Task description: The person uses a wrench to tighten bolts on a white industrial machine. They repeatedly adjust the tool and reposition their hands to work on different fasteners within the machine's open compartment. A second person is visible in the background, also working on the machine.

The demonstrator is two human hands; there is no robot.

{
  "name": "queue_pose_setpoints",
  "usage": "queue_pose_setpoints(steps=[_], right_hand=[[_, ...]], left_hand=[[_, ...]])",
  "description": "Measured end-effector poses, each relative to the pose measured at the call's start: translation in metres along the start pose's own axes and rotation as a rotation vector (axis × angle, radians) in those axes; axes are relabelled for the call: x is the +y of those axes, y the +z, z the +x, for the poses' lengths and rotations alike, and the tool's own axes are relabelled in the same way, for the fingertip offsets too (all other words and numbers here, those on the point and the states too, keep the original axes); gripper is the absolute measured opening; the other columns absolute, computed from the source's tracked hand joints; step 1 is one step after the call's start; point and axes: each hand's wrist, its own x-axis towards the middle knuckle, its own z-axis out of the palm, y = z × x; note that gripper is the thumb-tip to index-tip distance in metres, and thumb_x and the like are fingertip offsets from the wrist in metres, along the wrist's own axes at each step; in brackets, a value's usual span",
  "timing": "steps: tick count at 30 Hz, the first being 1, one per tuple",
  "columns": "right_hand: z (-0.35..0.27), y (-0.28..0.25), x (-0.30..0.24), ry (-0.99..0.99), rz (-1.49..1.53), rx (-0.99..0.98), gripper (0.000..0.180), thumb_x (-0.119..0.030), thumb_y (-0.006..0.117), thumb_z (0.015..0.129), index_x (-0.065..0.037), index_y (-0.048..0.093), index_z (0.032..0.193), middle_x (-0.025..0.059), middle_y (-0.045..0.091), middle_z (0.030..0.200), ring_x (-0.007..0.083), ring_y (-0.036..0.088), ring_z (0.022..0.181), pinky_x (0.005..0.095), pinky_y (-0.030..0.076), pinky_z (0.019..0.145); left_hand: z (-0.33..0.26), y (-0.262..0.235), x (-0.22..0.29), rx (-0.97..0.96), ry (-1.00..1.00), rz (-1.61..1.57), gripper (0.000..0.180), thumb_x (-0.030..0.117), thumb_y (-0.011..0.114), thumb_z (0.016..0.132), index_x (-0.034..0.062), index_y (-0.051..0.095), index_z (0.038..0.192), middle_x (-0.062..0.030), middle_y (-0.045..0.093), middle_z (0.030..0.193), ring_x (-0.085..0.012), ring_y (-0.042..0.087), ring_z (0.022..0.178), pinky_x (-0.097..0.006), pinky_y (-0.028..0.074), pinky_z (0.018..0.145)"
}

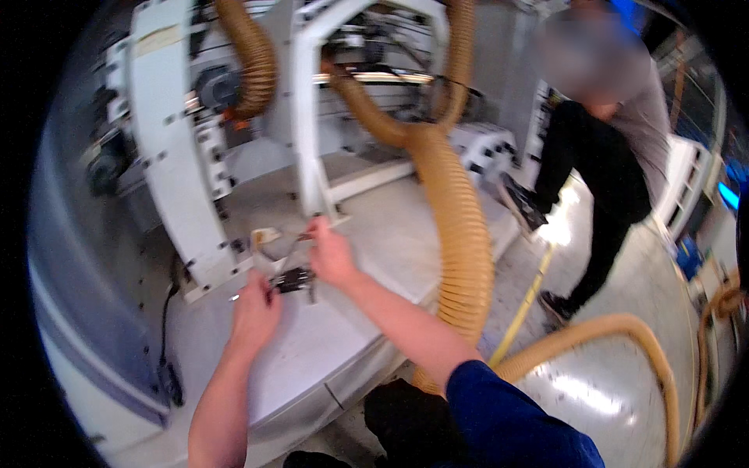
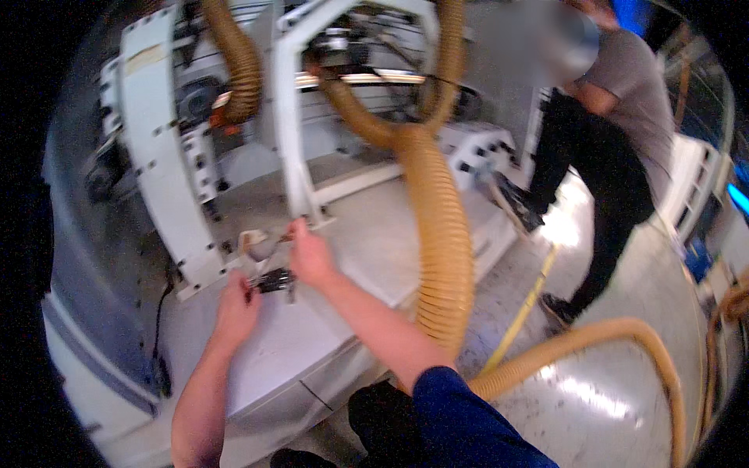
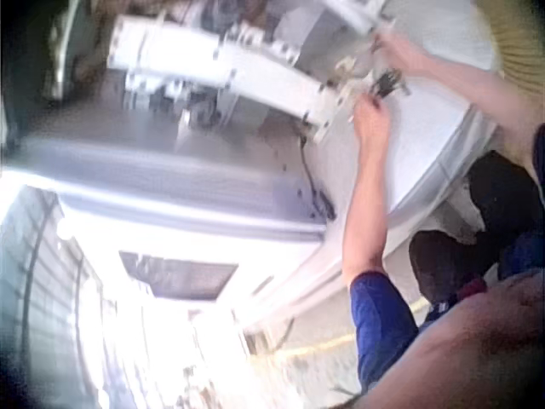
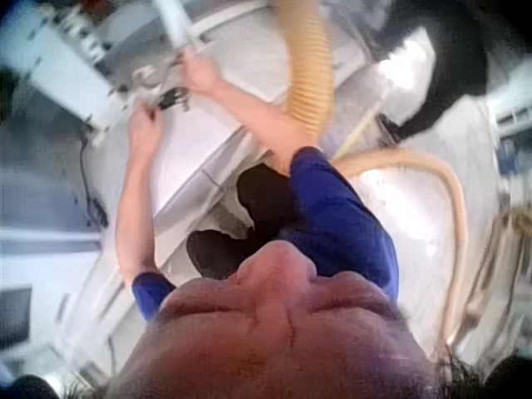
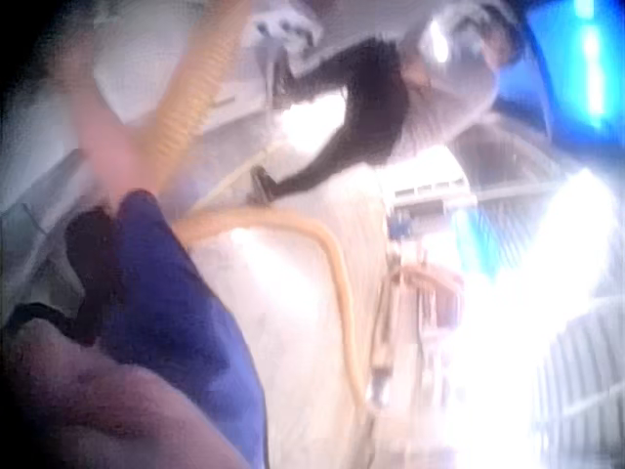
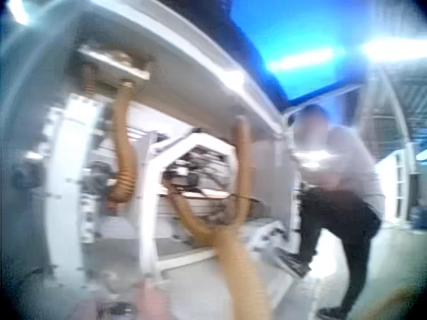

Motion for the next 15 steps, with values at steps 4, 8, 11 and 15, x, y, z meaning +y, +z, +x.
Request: queue_pose_setpoints(steps=[4, 8, 11, 15], right_hand=[[-0.002, 0.003, 0.006, -0.041, 0.065, 0.013, 0.046, 0.006, 0.056, 0.082, -0.006, 0.044, 0.125, 0.0232, 0.074, 0.113, 0.0442, 0.07, 0.106, 0.0526, 0.056, 0.091], [-0.003, -0.014, 0.003, -0.099, 0.028, 0.027, 0.049, 0.002, 0.059, 0.083, -0.006, 0.052, 0.13, 0.02, 0.075, 0.114, 0.0415, 0.07, 0.105, 0.0511, 0.057, 0.091], [-0.014, -0.008, 0.001, -0.125, 0.0, 0.018, 0.052, -0.002, 0.06, 0.083, -0.006, 0.057, 0.134, 0.0176, 0.076, 0.116, 0.0408, 0.07, 0.105, 0.0498, 0.057, 0.092], [-0.009, -0.013, -0.003, -0.142, -0.006, -0.006, 0.058, -0.004, 0.06, 0.082, -0.006, 0.058, 0.14, 0.0176, 0.076, 0.118, 0.0409, 0.07, 0.105, 0.0495, 0.057, 0.093]], left_hand=[[0.006, 0.007, -0.007, 0.002, 0.021, 0.036, 0.02, 0.005, 0.064, 0.093, 0.0001, 0.046, 0.098, -0.0225, 0.062, 0.075, -0.0436, 0.064, 0.071, -0.053, 0.05, 0.068], [0.009, 0.014, -0.002, -0.027, 0.039, -0.021, 0.019, 0.005, 0.063, 0.095, 0.0007, 0.044, 0.1, -0.024, 0.062, 0.077, -0.0458, 0.064, 0.073, -0.053, 0.05, 0.068], [0.004, 0.013, -0.001, -0.038, 0.036, -0.004, 0.02, 0.005, 0.062, 0.096, 0.001, 0.044, 0.103, -0.0244, 0.064, 0.079, -0.0459, 0.065, 0.074, -0.053, 0.05, 0.069], [0.001, 0.009, -0.003, -0.057, -0.003, -0.024, 0.019, 0.004, 0.061, 0.097, 0.0016, 0.044, 0.104, -0.0243, 0.065, 0.082, -0.0458, 0.066, 0.076, -0.054, 0.051, 0.069]])
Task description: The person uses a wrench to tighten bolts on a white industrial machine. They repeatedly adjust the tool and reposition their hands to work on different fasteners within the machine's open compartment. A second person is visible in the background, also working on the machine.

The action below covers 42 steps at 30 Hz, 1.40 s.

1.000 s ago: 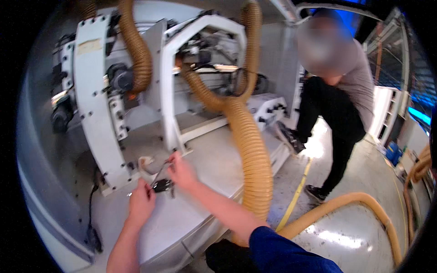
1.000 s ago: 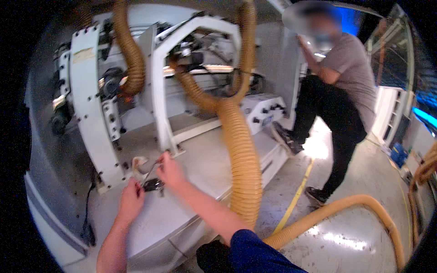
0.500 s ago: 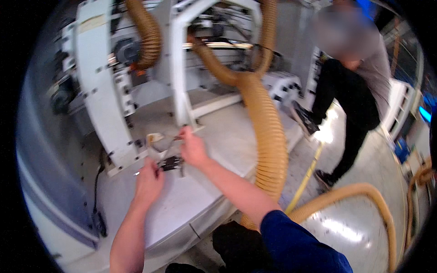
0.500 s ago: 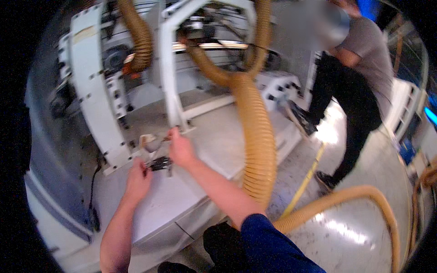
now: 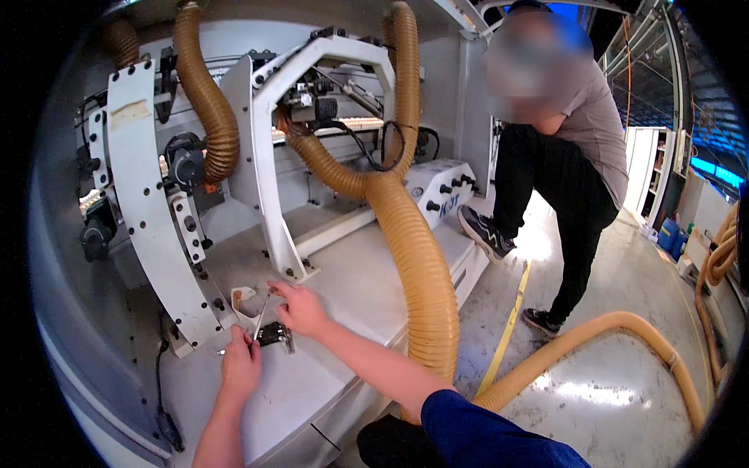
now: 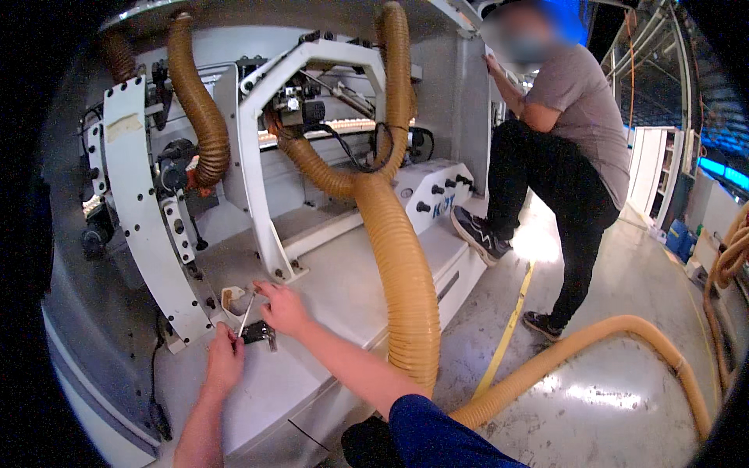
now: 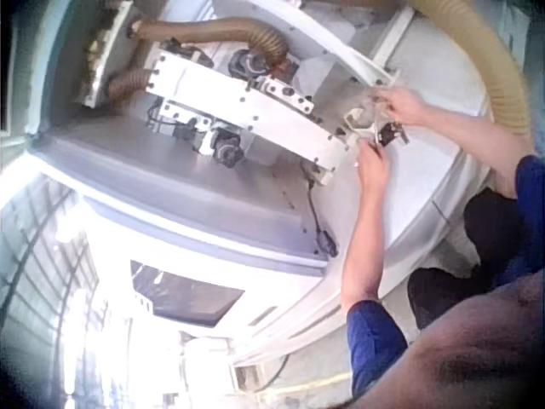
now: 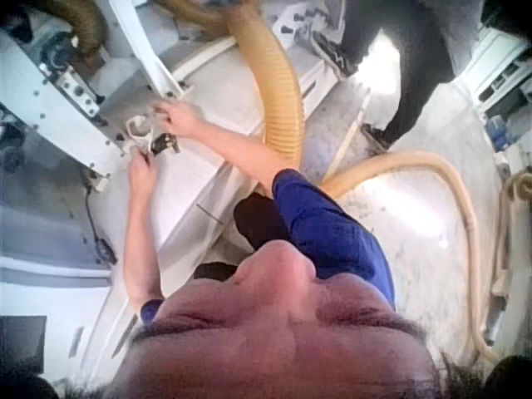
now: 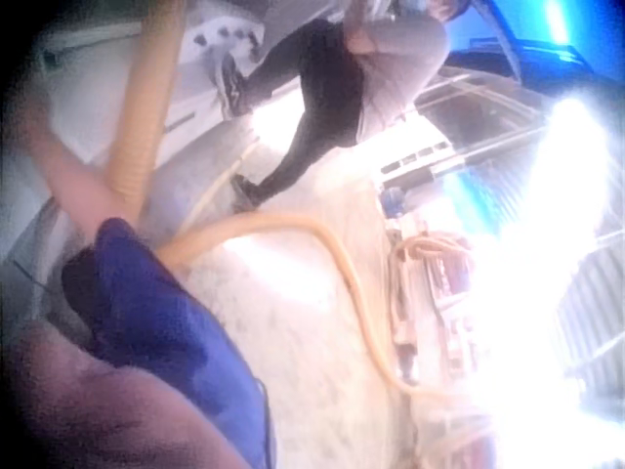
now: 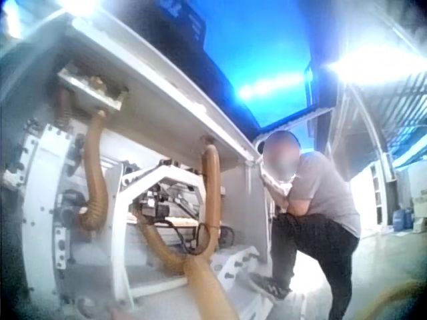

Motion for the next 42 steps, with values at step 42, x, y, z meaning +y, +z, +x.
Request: queue_pose_setpoints(steps=[42], right_hand=[[0.01, -0.004, 0.006, 0.077, -0.153, 0.309, 0.094, -0.017, 0.068, 0.084, 0.003, 0.021, 0.162, 0.0216, 0.059, 0.149, 0.0435, 0.062, 0.123, 0.0499, 0.046, 0.103]], left_hand=[[0.006, -0.006, 0.005, 0.157, 0.066, -0.106, 0.034, 0.007, 0.061, 0.103, 0.0091, 0.061, 0.137, -0.013, 0.079, 0.095, -0.0337, 0.076, 0.083, -0.045, 0.057, 0.076]])
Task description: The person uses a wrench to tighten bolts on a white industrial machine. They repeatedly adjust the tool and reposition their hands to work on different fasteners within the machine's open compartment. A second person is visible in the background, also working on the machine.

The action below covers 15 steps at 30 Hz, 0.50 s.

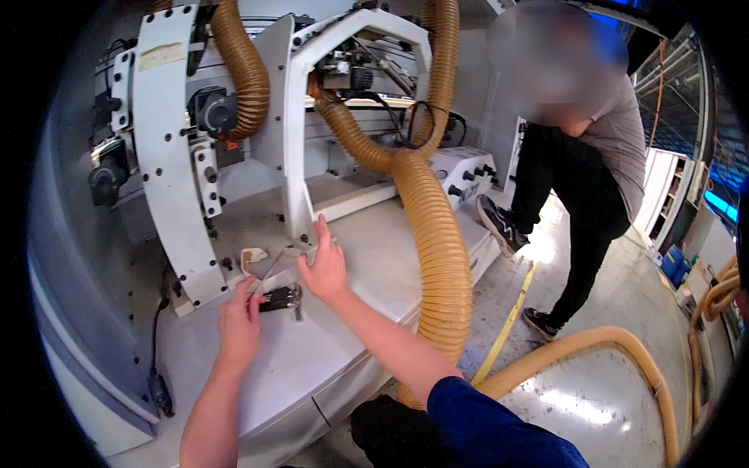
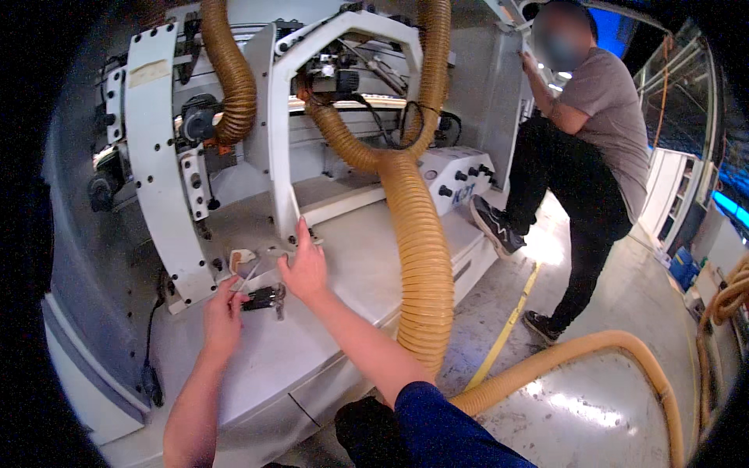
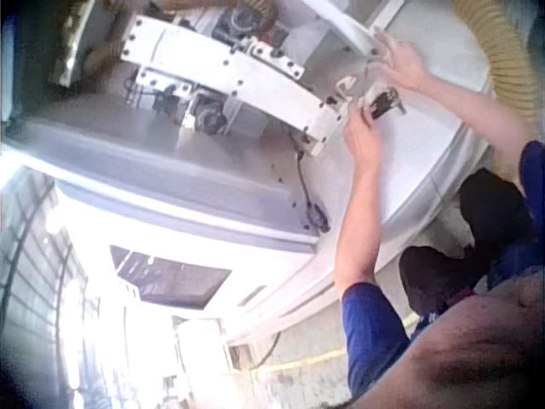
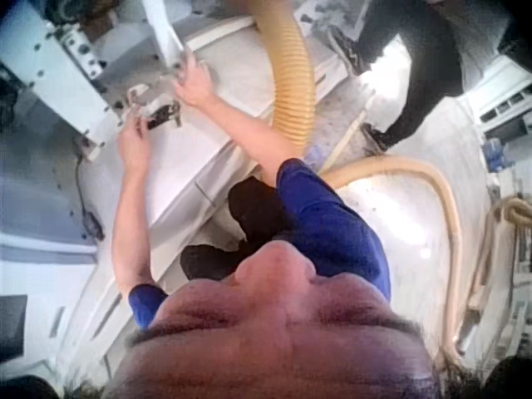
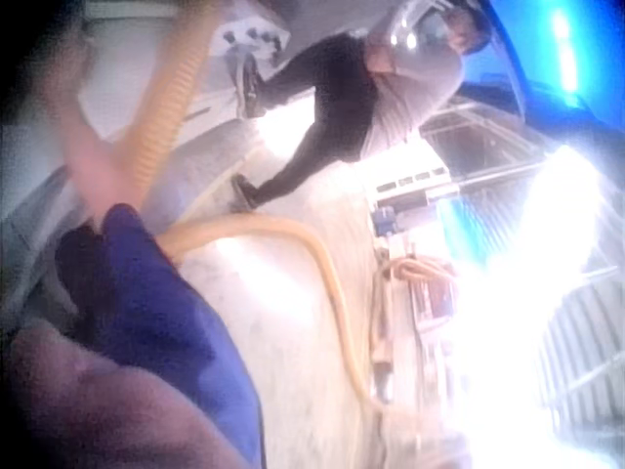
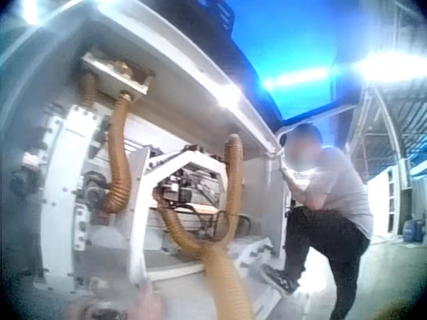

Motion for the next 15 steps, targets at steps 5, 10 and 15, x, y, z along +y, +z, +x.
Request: queue_pose_setpoints(steps=[5, 10, 15], right_hand=[[0.008, -0.018, -0.024, -0.127, -0.299, 0.14, 0.086, -0.017, 0.07, 0.085, 0.005, 0.03, 0.157, 0.0279, 0.055, 0.147, 0.0422, 0.057, 0.132, 0.0487, 0.043, 0.108], [0.003, -0.013, -0.014, 0.081, -0.121, -0.181, 0.044, -0.02, 0.068, 0.088, -0.002, 0.048, 0.123, 0.0253, 0.069, 0.11, 0.0417, 0.067, 0.106, 0.0519, 0.05, 0.092], [-0.011, 0.003, 0.003, -0.01, -0.098, -0.251, 0.032, -0.027, 0.064, 0.094, -0.007, 0.049, 0.114, 0.0195, 0.07, 0.076, 0.0459, 0.069, 0.073, 0.0574, 0.054, 0.073]], left_hand=[[-0.005, -0.004, 0.009, 0.058, 0.042, -0.065, 0.027, 0.004, 0.059, 0.104, 0.0053, 0.062, 0.13, -0.0127, 0.079, 0.091, -0.0232, 0.067, 0.061, -0.038, 0.054, 0.063], [-0.004, -0.002, 0.01, -0.017, -0.026, -0.141, 0.011, -0.002, 0.057, 0.103, 0.0022, 0.052, 0.112, -0.0119, 0.075, 0.085, -0.0167, 0.061, 0.054, -0.034, 0.049, 0.052], [-0.003, 0.005, 0.007, -0.045, -0.075, -0.209, 0.018, -0.004, 0.057, 0.102, 0.0046, 0.041, 0.102, -0.0119, 0.073, 0.082, -0.0157, 0.061, 0.054, -0.033, 0.047, 0.047]])
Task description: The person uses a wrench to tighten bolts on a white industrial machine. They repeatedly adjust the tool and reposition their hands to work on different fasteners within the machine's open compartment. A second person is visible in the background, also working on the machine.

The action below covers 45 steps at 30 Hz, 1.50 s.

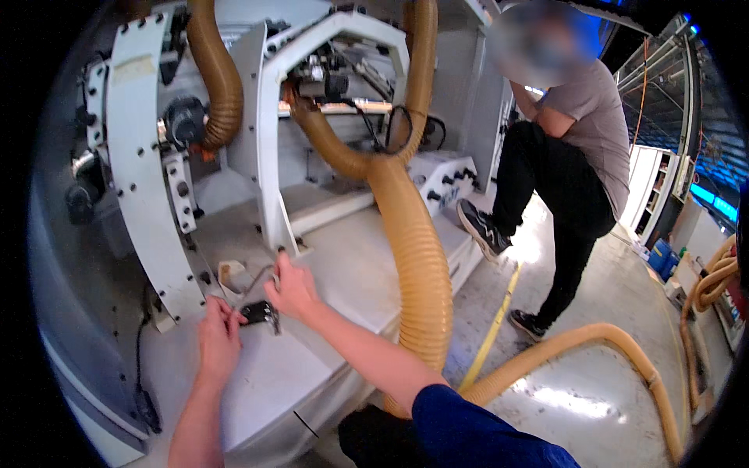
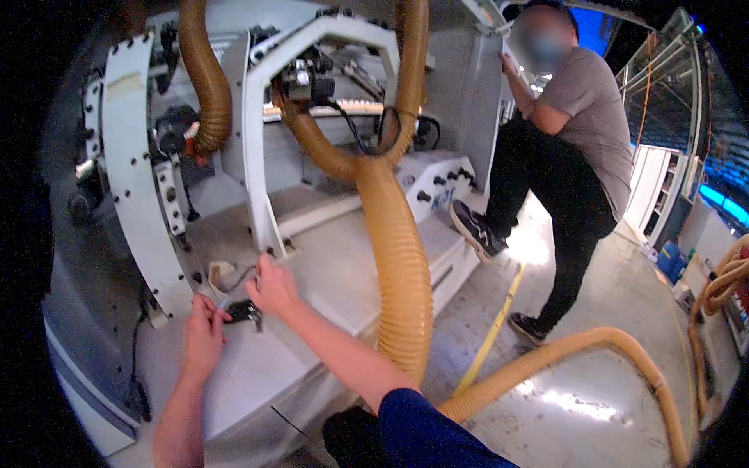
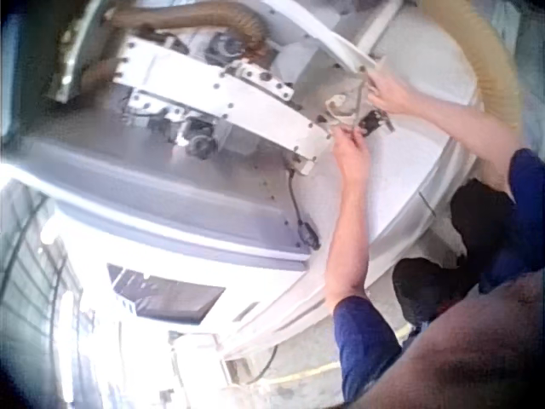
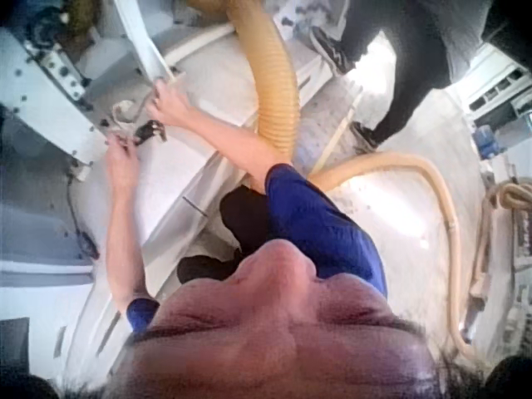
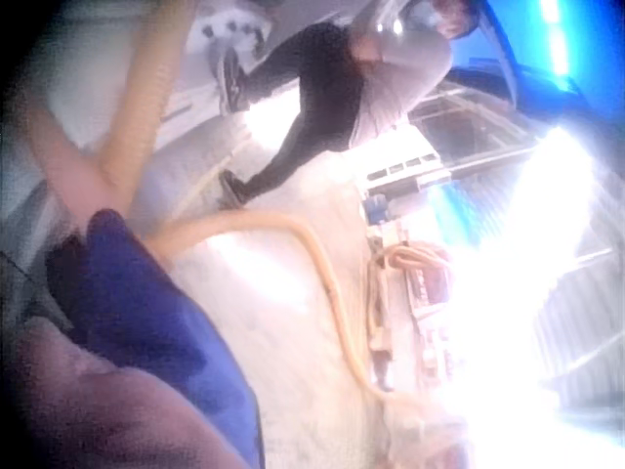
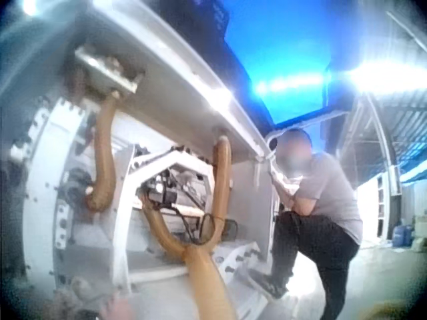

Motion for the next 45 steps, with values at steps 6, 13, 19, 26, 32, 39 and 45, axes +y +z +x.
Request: queue_pose_setpoints(steps=[6, 13, 19, 26, 32, 39, 45], right_hand=[[0.0, -0.008, -0.015, -0.097, 0.144, 0.038, 0.05, -0.029, 0.068, 0.095, -0.013, 0.06, 0.142, 0.0172, 0.074, 0.079, 0.0401, 0.07, 0.067, 0.05, 0.056, 0.064], [-0.004, -0.004, -0.008, -0.145, 0.054, -0.002, 0.044, -0.027, 0.064, 0.094, -0.008, 0.066, 0.134, 0.0189, 0.073, 0.077, 0.0399, 0.071, 0.069, 0.0518, 0.057, 0.066], [-0.003, -0.027, -0.034, 0.093, -0.191, -0.246, 0.042, -0.029, 0.061, 0.091, -0.01, 0.049, 0.127, 0.0109, 0.078, 0.098, 0.0391, 0.073, 0.089, 0.0569, 0.052, 0.082], [0.001, -0.013, -0.022, 0.032, -0.04, -0.16, 0.051, -0.038, 0.063, 0.096, -0.009, 0.046, 0.135, 0.0153, 0.078, 0.1, 0.0388, 0.075, 0.089, 0.0548, 0.055, 0.083], [-0.002, -0.004, -0.016, -0.015, -0.042, -0.044, 0.043, -0.029, 0.063, 0.096, -0.012, 0.054, 0.135, 0.0122, 0.078, 0.097, 0.0377, 0.074, 0.082, 0.0524, 0.057, 0.075], [-0.003, -0.002, -0.012, -0.021, -0.048, -0.071, 0.031, -0.021, 0.059, 0.099, -0.014, 0.064, 0.128, 0.0138, 0.078, 0.094, 0.0383, 0.074, 0.08, 0.0529, 0.057, 0.072], [-0.003, 0.004, -0.006, -0.058, -0.027, -0.065, 0.03, -0.019, 0.057, 0.1, -0.012, 0.065, 0.129, 0.0177, 0.077, 0.097, 0.0403, 0.073, 0.085, 0.0536, 0.058, 0.077]], left_hand=[[0.002, -0.011, 0.013, -0.048, 0.046, 0.092, 0.017, 0.0, 0.059, 0.102, 0.0049, 0.043, 0.099, -0.0136, 0.075, 0.082, -0.0214, 0.069, 0.06, -0.036, 0.051, 0.053], [-0.004, -0.006, 0.003, -0.034, 0.096, 0.082, 0.018, 0.002, 0.062, 0.102, 0.0036, 0.044, 0.098, -0.0177, 0.075, 0.083, -0.0327, 0.077, 0.078, -0.041, 0.055, 0.065], [-0.002, -0.005, -0.003, -0.04, 0.082, 0.05, 0.019, 0.001, 0.062, 0.101, 0.0038, 0.044, 0.096, -0.0169, 0.074, 0.082, -0.0315, 0.077, 0.076, -0.04, 0.055, 0.064], [0.001, -0.006, -0.005, -0.04, 0.051, 0.046, 0.02, 0.001, 0.06, 0.101, 0.0044, 0.042, 0.095, -0.0157, 0.073, 0.08, -0.029, 0.076, 0.072, -0.039, 0.054, 0.061], [0.001, -0.007, -0.006, -0.005, 0.151, 0.069, 0.018, -0.003, 0.059, 0.1, 0.0029, 0.043, 0.095, -0.0167, 0.073, 0.081, -0.0303, 0.075, 0.068, -0.04, 0.053, 0.059], [-0.001, -0.008, -0.002, 0.078, 0.11, 0.091, 0.016, -0.004, 0.058, 0.1, 0.0025, 0.044, 0.097, -0.0162, 0.072, 0.078, -0.0313, 0.076, 0.076, -0.04, 0.054, 0.062], [-0.002, -0.003, -0.003, 0.115, 0.119, 0.073, 0.015, -0.003, 0.06, 0.097, 0.0011, 0.054, 0.11, -0.0179, 0.071, 0.079, -0.035, 0.072, 0.072, -0.042, 0.054, 0.066]])
